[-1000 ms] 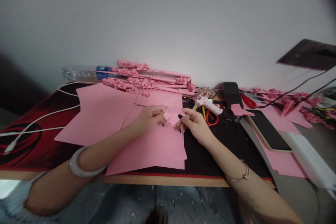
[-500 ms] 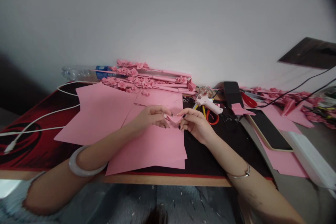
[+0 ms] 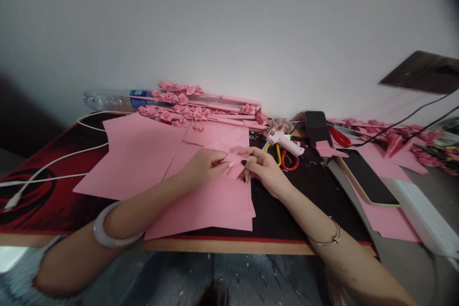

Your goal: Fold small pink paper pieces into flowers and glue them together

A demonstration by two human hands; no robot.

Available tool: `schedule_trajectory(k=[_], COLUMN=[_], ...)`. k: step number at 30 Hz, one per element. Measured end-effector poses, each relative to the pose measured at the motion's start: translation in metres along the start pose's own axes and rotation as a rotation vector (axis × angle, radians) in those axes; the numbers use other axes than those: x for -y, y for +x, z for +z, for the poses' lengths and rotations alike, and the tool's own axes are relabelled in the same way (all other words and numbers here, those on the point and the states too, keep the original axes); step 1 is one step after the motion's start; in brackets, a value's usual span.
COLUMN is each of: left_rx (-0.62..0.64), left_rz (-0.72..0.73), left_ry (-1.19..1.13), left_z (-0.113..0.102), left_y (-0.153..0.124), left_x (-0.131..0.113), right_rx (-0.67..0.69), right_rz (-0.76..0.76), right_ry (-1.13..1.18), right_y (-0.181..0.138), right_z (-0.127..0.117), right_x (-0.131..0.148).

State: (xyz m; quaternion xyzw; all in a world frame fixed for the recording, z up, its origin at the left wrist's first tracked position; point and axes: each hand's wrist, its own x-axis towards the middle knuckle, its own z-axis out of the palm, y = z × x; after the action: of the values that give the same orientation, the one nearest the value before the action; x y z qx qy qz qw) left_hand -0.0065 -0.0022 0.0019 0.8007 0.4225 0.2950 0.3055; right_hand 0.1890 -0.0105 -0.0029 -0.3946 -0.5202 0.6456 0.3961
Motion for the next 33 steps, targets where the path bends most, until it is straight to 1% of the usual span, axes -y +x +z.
schedule_trajectory(k=[3, 6, 8, 10, 12, 15, 18, 23, 27, 30, 33], left_rx=[-0.070, -0.118, -0.124, -0.114, -0.092, -0.056, -0.019, 0.028, 0.033, 0.038, 0.078], left_rz=[0.003, 0.007, -0.003, -0.052, -0.139, -0.246, -0.271, -0.285, -0.322, -0.345, -0.334], left_ry=[0.023, -0.072, -0.123, -0.170, -0.267, -0.477, -0.610, -0.706, -0.752, -0.872, -1.008], left_z=[-0.004, -0.005, -0.005, -0.003, 0.000, 0.003, 0.004, 0.002, 0.000, -0.002, -0.003], left_y=[0.001, 0.003, 0.004, 0.004, 0.005, 0.006, 0.006, 0.006, 0.005, 0.004, 0.004], left_x=[-0.003, -0.004, -0.003, -0.001, 0.000, 0.001, 0.001, 0.002, 0.003, 0.005, 0.007], right_rx=[0.039, 0.089, 0.099, 0.078, 0.037, -0.051, -0.091, -0.049, -0.048, -0.060, -0.049], right_rz=[0.000, -0.003, -0.012, -0.029, -0.051, -0.080, -0.097, -0.110, -0.096, -0.088, -0.069], right_ry=[-0.069, -0.146, -0.202, -0.247, -0.259, -0.217, -0.172, -0.128, -0.067, 0.028, 0.081], right_y=[0.001, 0.001, 0.000, 0.000, 0.000, 0.001, 0.002, 0.001, 0.000, -0.001, -0.002], right_z=[0.002, 0.003, 0.004, 0.004, 0.003, 0.002, 0.001, 0.002, 0.002, 0.001, 0.000], right_x=[-0.001, -0.002, -0.002, -0.002, -0.001, -0.002, -0.002, -0.002, -0.001, 0.000, 0.002])
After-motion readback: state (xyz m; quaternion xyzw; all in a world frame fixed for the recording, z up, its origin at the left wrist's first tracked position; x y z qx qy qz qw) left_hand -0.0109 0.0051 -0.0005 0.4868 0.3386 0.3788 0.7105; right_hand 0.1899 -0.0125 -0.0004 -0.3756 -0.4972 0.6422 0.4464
